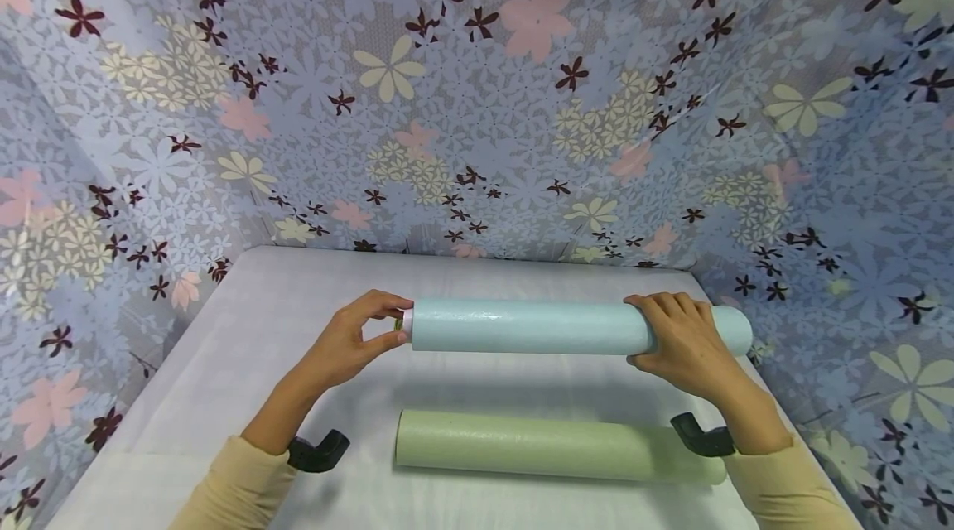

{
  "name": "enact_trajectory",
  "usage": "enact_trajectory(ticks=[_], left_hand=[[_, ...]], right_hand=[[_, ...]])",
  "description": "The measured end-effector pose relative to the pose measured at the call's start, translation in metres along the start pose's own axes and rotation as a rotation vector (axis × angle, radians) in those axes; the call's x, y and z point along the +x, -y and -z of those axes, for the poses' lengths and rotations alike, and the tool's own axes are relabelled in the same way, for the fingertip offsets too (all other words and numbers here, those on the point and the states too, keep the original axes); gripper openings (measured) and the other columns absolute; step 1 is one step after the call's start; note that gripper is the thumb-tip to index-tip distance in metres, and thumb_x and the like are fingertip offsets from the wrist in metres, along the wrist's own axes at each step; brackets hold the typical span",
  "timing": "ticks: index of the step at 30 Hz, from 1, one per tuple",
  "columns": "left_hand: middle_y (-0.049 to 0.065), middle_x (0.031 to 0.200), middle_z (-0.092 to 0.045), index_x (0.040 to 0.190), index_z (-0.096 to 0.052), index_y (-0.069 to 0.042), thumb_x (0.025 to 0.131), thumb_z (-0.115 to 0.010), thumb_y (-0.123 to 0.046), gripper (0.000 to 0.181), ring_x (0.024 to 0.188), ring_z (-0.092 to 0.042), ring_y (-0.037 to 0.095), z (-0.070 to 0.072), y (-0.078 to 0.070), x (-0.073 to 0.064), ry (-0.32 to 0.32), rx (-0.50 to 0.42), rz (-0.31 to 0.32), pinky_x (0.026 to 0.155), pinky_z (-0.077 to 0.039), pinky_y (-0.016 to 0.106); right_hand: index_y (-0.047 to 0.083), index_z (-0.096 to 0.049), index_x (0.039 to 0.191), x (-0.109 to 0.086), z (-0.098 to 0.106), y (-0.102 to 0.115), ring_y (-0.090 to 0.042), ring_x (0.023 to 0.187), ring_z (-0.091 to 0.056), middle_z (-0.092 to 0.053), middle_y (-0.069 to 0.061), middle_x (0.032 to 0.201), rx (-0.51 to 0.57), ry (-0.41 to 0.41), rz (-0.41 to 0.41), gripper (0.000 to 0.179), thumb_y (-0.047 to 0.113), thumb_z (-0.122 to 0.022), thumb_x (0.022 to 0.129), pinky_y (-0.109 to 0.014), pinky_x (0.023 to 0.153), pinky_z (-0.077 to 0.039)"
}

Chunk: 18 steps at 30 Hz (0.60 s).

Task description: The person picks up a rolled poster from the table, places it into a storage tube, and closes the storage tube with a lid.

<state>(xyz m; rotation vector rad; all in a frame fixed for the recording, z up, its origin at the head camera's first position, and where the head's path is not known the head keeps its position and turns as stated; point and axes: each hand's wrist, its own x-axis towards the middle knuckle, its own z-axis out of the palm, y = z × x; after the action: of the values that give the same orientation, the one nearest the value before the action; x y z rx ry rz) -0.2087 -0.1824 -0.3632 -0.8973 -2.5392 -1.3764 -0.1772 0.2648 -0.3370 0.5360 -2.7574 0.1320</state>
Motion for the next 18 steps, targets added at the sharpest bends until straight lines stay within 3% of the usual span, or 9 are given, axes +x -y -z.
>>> enact_trajectory(ticks=[5, 12, 18], left_hand=[[0.003, 0.117, -0.062, 0.12, -0.06, -0.014, 0.084, -0.071, -0.017, 0.037, 0.105, -0.063, 0.023, -0.004, -0.001, 0.002, -0.009, 0.004, -0.017, 0.091, -0.049, 0.044], [0.005, 0.113, -0.062, 0.117, -0.06, -0.009, 0.083, -0.071, -0.01, 0.036, 0.1, -0.065, 0.023, -0.009, 0.001, 0.004, -0.032, -0.009, -0.09, 0.088, -0.049, 0.04], [0.006, 0.113, -0.061, 0.116, -0.06, -0.007, 0.082, -0.071, -0.007, 0.036, 0.099, -0.065, 0.024, -0.013, 0.003, 0.005, -0.045, -0.022, -0.105, 0.087, -0.05, 0.038]], right_hand=[[0.012, -0.05, 0.127, 0.0, -0.001, -0.001, -0.039, 0.104, -0.049, -0.059, -0.016, 0.113, 0.0, -0.005, 0.003, 0.08, 0.027, -0.087, 0.058, -0.055, 0.084, -0.033], [0.012, -0.05, 0.128, -0.001, -0.001, -0.001, -0.039, 0.105, -0.049, -0.058, -0.016, 0.114, 0.001, -0.003, 0.001, 0.08, 0.027, -0.087, 0.058, -0.056, 0.084, -0.032], [0.012, -0.05, 0.128, -0.002, -0.001, -0.002, -0.039, 0.105, -0.049, -0.059, -0.016, 0.114, 0.001, -0.007, 0.002, 0.081, 0.027, -0.088, 0.058, -0.056, 0.084, -0.033]])
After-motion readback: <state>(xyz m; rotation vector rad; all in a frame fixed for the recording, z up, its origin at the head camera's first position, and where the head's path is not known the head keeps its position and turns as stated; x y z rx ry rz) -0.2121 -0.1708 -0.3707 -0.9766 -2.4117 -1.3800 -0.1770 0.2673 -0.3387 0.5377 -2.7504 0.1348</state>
